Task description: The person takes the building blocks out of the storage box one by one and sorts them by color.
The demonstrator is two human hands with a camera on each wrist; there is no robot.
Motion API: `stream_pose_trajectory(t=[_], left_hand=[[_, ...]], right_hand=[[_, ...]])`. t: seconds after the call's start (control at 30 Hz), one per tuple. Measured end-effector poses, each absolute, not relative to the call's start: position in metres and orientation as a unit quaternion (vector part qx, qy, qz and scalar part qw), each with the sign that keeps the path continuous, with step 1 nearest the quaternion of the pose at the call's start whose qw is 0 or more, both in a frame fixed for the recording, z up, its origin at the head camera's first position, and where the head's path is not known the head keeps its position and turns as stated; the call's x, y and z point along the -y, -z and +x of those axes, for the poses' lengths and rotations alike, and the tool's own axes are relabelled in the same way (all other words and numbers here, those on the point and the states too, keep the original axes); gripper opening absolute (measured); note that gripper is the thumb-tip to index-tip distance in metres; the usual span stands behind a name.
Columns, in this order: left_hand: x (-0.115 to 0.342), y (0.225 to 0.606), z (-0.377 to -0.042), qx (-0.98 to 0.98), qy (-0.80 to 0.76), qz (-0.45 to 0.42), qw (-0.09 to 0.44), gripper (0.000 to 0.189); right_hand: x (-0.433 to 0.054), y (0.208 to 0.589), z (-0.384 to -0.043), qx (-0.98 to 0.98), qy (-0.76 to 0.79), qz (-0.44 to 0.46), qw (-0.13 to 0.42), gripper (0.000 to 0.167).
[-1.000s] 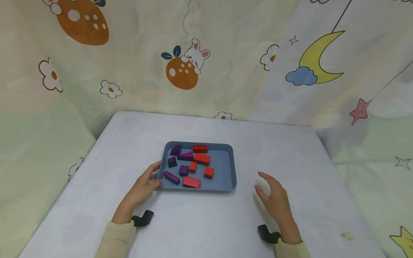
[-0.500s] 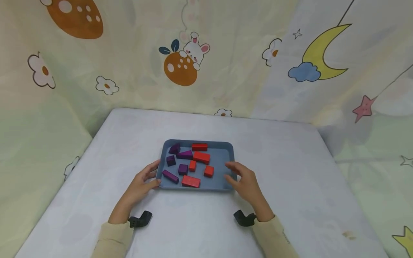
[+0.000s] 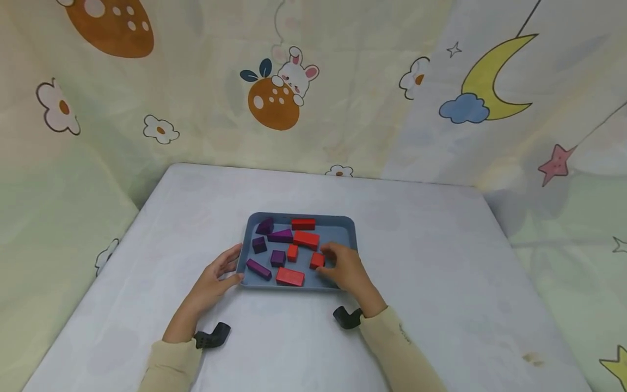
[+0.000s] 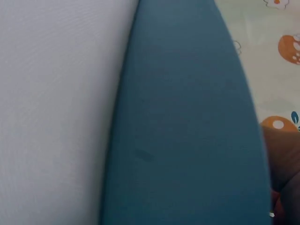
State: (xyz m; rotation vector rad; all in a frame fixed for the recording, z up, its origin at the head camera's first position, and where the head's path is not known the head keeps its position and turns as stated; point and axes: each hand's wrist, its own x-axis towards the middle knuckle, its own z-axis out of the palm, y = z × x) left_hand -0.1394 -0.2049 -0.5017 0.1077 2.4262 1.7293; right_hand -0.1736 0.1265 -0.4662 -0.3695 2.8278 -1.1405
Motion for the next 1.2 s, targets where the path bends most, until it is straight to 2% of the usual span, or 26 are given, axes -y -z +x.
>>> stream_pose_trajectory(t=[0.27, 0.63, 0.87, 1.2], left_hand=[[0.205, 0.498, -0.138, -0.818, -0.568, 0.046, 0.081, 0.073], [0.206, 0.495, -0.138, -0.818, -0.567, 0.054, 0.081, 0.073], [0.207, 0.495, -0.139, -0.818, -0.567, 0.054, 0.081, 0.073], [0.206, 0.500, -0.139, -0.814, -0.572, 0.056, 0.086, 0.073]], right_hand=[[-0.129, 0.464, -0.175, -0.918, 0.368, -0.144, 0.008, 0.030], [-0.178, 0.440, -0.188, -0.856, 0.498, -0.139, 0.000, 0.046], [-0.216, 0.439, -0.214, -0.851, 0.511, -0.118, -0.012, 0.043], [-0.249, 0.461, -0.237, -0.897, 0.440, -0.033, 0.030, 0.043]])
